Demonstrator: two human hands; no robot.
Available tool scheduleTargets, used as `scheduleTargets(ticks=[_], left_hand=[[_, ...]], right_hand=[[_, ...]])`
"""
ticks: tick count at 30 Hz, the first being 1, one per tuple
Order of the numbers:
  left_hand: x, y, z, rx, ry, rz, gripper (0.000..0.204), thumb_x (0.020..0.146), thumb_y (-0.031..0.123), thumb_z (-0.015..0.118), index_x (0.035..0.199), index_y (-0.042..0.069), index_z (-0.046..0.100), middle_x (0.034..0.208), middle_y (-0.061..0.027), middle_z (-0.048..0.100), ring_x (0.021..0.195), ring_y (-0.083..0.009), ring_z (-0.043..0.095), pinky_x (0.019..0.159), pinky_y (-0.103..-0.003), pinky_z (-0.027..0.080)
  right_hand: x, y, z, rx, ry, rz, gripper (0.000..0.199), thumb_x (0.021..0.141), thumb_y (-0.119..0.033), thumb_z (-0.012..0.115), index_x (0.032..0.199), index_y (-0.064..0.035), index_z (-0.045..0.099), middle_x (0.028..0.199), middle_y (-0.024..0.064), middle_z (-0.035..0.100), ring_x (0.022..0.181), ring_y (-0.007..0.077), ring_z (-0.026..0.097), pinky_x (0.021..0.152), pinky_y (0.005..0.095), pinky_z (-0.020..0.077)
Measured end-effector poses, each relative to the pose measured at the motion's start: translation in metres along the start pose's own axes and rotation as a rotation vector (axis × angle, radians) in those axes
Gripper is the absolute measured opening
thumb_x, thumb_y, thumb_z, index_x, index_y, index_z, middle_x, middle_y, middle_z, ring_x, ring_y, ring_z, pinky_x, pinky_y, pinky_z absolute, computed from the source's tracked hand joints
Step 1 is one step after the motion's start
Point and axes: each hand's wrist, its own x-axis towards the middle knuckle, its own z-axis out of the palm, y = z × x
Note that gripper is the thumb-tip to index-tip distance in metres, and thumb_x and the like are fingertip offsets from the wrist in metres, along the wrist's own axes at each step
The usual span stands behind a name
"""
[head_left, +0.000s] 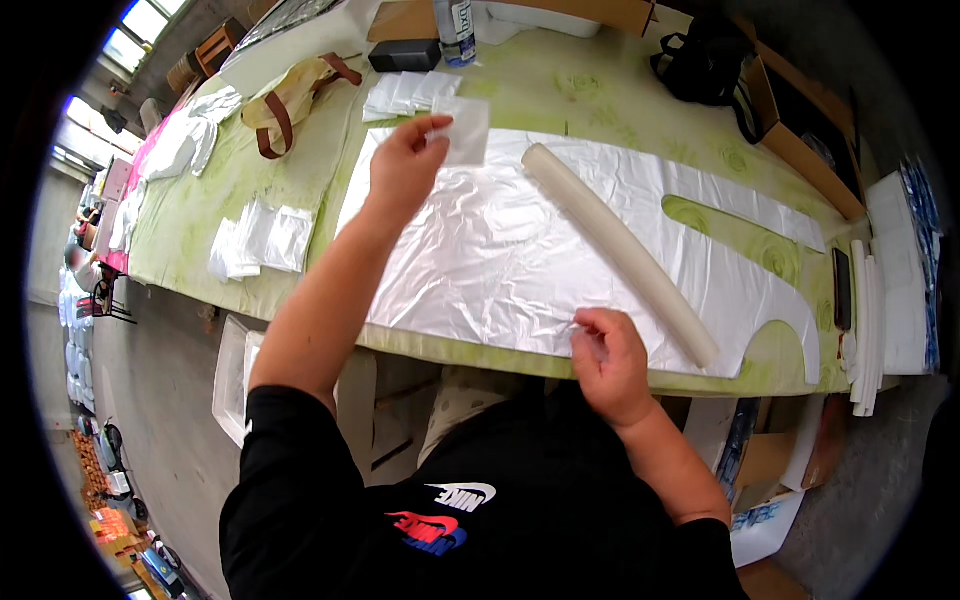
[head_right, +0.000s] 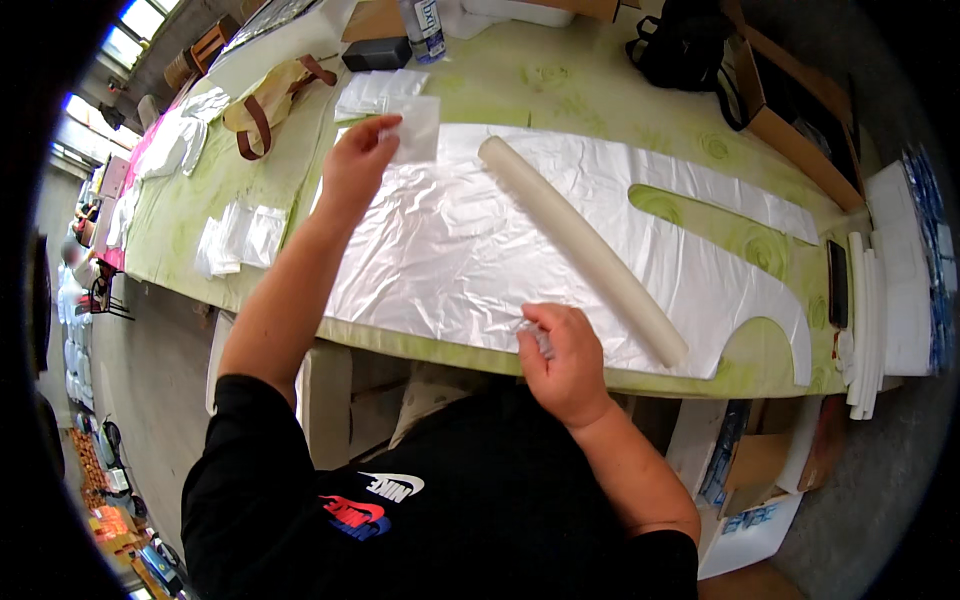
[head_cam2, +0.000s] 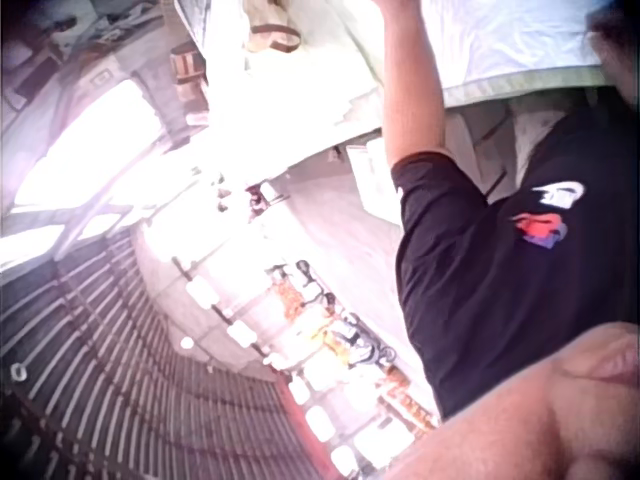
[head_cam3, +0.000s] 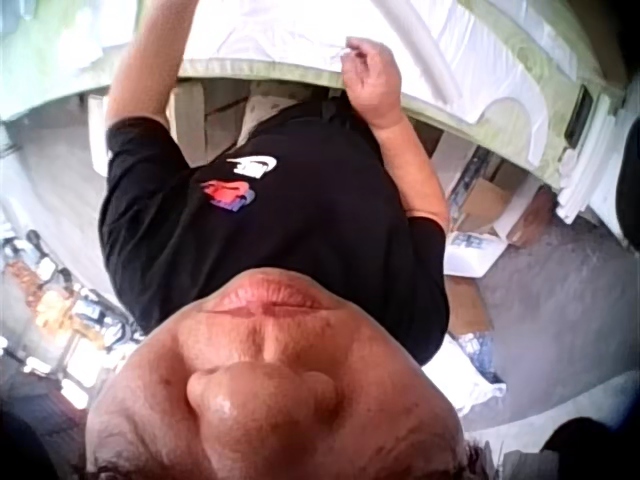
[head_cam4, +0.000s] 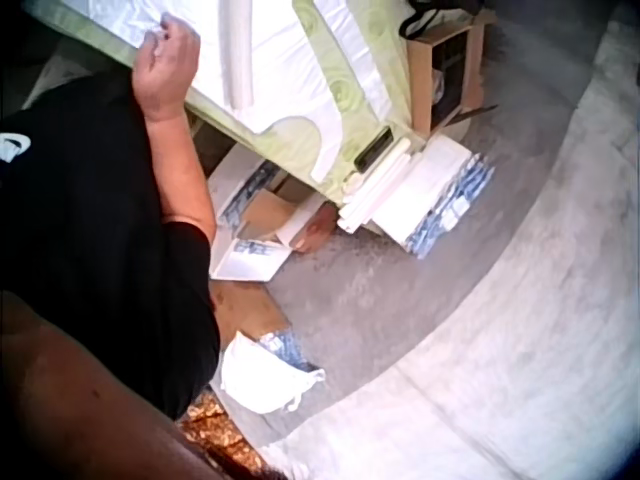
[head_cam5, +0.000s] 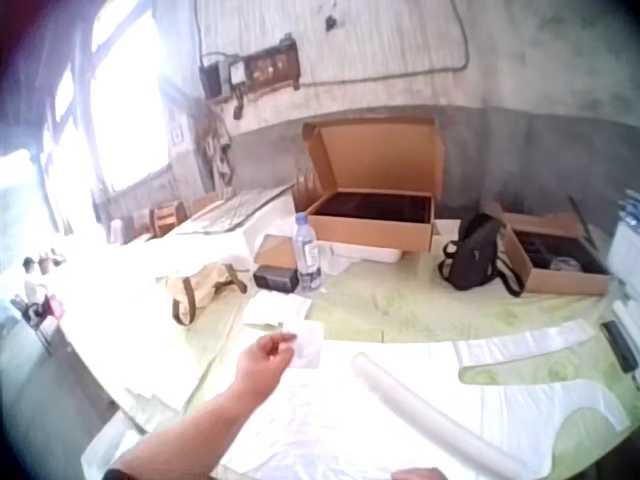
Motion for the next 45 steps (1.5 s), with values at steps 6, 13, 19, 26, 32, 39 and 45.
scheduleTargets(ticks=[6, 13, 19, 26, 32, 39, 45], left_hand=[[0.115, -0.018, 0.014, 0.478, -0.047, 0.023, 0.035, 0.089, 0.018, 0.066, 0.123, 0.018, 0.075, 0.109, -0.0073, 0.072, 0.102, -0.0234, 0.066, 0.090, -0.036, 0.052], [0.129, -0.039, 0.035, 0.950, -0.075, 0.278, 0.039, 0.095, 0.019, 0.060, 0.132, 0.027, 0.069, 0.161, 0.0008, 0.043, 0.148, -0.0244, 0.037, 0.120, -0.049, 0.029], [0.106, -0.032, 0.050, 1.163, -0.475, 0.194, 0.067, 0.106, 0.058, 0.039, 0.162, 0.021, 0.036, 0.171, 0.0016, 0.025, 0.161, -0.0225, 0.009, 0.125, -0.063, 0.005], [0.069, -0.002, 0.036, 0.835, -0.373, 0.416, 0.063, 0.106, 0.053, 0.045, 0.157, 0.016, 0.044, 0.169, -0.0020, 0.031, 0.159, -0.0278, 0.016, 0.126, -0.060, 0.006], [-0.042, 0.052, 0.071, -0.069, -0.521, 0.308, 0.049, 0.103, 0.026, 0.060, 0.148, 0.010, 0.054, 0.158, -0.0153, 0.045, 0.149, -0.0361, 0.037, 0.122, -0.048, 0.029], [-0.132, 0.076, 0.149, 0.280, -0.771, 0.617, 0.064, 0.098, 0.041, 0.065, 0.152, 0.012, 0.049, 0.168, -0.0231, 0.023, 0.155, -0.0485, 0.016, 0.123, -0.054, 0.026], [-0.152, 0.088, 0.146, 0.323, -0.850, 0.702, 0.069, 0.097, 0.041, 0.066, 0.155, 0.011, 0.044, 0.169, -0.0235, 0.018, 0.156, -0.0490, 0.012, 0.124, -0.055, 0.023]], right_hand=[[0.009, -0.004, 0.000, -0.089, -0.100, -0.083, 0.028, 0.082, -0.004, 0.074, 0.110, -0.0052, 0.067, 0.102, 0.0127, 0.069, 0.090, 0.0337, 0.064, 0.081, 0.0417, 0.0513], [0.011, -0.004, -0.003, -0.065, -0.121, -0.055, 0.026, 0.082, -0.004, 0.074, 0.107, -0.0066, 0.068, 0.101, 0.0103, 0.069, 0.092, 0.0302, 0.065, 0.082, 0.0399, 0.0509], [0.012, -0.005, -0.013, -0.114, -0.090, -0.121, 0.025, 0.081, -0.004, 0.074, 0.105, -0.0077, 0.070, 0.110, 0.0097, 0.067, 0.103, 0.0327, 0.062, 0.092, 0.0432, 0.0487], [0.017, 0.006, -0.082, -0.632, 0.000, 0.126, 0.045, 0.082, -0.011, 0.073, 0.127, -0.0109, 0.068, 0.117, 0.0118, 0.063, 0.110, 0.0354, 0.060, 0.098, 0.0459, 0.0478], [-0.010, -0.025, -0.097, -0.494, -0.097, 0.435, 0.050, 0.087, -0.020, 0.071, 0.136, -0.0098, 0.060, 0.115, 0.0162, 0.060, 0.102, 0.0379, 0.064, 0.088, 0.0451, 0.0546], [-0.021, -0.022, -0.077, -0.360, -0.110, 0.493, 0.059, 0.088, -0.031, 0.073, 0.137, -0.0048, 0.052, 0.123, 0.0221, 0.061, 0.107, 0.0420, 0.064, 0.089, 0.0482, 0.0547], [-0.049, -0.018, -0.089, -0.232, -0.037, 0.471, 0.056, 0.090, -0.032, 0.073, 0.135, -0.0051, 0.055, 0.124, 0.0193, 0.061, 0.110, 0.0387, 0.064, 0.091, 0.0451, 0.0543]])
